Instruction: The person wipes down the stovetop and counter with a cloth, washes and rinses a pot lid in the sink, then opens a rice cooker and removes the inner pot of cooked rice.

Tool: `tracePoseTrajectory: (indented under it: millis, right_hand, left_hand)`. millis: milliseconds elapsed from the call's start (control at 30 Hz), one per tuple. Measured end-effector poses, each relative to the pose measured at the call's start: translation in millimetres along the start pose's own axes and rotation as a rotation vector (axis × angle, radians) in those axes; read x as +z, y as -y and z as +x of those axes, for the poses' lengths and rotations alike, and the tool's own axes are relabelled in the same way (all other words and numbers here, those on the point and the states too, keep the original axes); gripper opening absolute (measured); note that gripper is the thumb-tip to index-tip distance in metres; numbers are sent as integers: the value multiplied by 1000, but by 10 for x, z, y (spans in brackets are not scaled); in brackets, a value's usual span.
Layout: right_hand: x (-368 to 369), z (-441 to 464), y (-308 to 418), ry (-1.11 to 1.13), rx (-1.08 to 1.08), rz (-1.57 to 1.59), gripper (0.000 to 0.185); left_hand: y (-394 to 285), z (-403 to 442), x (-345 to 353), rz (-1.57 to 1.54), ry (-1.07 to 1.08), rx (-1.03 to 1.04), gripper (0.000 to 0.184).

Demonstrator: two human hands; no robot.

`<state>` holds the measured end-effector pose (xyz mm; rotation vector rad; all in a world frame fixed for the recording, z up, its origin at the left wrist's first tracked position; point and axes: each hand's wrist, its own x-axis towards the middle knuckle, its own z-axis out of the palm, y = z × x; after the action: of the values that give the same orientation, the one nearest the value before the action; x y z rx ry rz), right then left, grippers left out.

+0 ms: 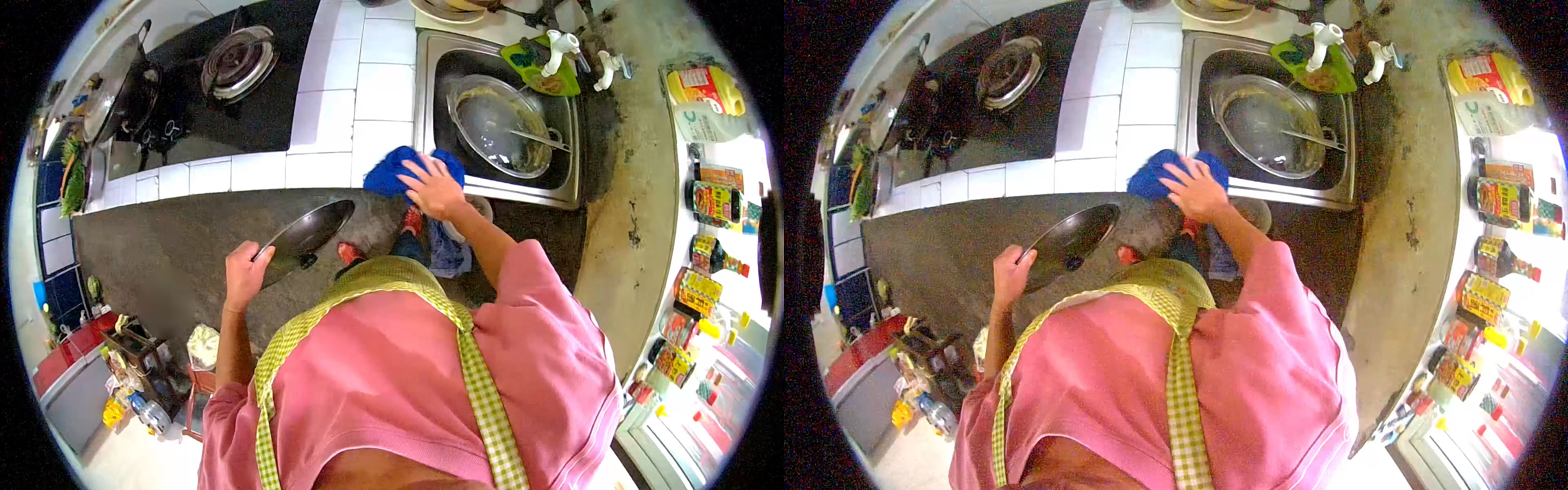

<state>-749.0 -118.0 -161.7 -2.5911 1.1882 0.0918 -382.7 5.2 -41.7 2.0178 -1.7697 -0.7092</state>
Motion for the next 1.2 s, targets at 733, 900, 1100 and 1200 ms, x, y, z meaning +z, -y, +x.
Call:
tracePoseTrajectory:
  millis: [733,900,1100,1200]
  right_hand:
    - [-707,769,-908,-1129,739,1233,22]
    - [-332,738,-954,-597,509,706,34]
    - [-525,-99,-1914,-763,918,677,18]
    - [-851,-397,-2430,-856,927,473,17]
  left_hand:
    - [-1991,1610,-45,-1531,-186,-206,37]
    - [-1959,2072,147,-1669,-14,-295,27]
    - [-1986,2453,1061,-1659,283,-535,26]
    - [-2443,2503,1321,-1665,381,-629,28]
